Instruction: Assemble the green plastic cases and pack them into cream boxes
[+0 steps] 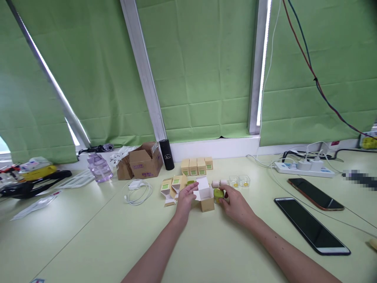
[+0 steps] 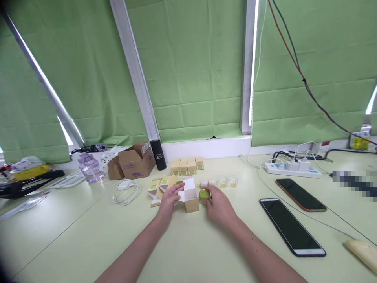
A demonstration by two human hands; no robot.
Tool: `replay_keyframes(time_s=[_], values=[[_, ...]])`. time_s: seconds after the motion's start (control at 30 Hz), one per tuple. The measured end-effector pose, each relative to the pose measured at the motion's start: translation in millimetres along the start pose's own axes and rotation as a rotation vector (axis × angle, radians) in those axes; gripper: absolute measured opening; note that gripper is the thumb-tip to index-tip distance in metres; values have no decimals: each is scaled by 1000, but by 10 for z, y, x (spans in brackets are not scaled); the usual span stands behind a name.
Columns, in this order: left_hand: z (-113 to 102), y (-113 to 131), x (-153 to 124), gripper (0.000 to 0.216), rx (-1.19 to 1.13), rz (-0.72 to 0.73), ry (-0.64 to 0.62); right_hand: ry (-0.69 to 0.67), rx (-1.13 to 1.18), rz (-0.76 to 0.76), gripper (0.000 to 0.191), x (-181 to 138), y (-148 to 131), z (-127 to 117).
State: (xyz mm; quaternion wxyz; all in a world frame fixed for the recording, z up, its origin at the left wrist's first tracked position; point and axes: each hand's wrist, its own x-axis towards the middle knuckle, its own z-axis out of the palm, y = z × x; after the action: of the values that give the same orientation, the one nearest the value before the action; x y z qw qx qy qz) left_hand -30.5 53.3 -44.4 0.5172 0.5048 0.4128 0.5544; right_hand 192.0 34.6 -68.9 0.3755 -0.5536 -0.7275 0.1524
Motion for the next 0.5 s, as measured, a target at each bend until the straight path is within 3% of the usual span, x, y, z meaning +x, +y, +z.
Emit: replay_keyframes(time_s=[0.3, 0.5], values=[[-19, -7, 16, 59, -22, -26, -14, 15, -9, -9, 36, 8, -8, -30], [22, 43, -29, 56, 5, -14, -37, 244, 275, 17, 38, 54, -66, -100]])
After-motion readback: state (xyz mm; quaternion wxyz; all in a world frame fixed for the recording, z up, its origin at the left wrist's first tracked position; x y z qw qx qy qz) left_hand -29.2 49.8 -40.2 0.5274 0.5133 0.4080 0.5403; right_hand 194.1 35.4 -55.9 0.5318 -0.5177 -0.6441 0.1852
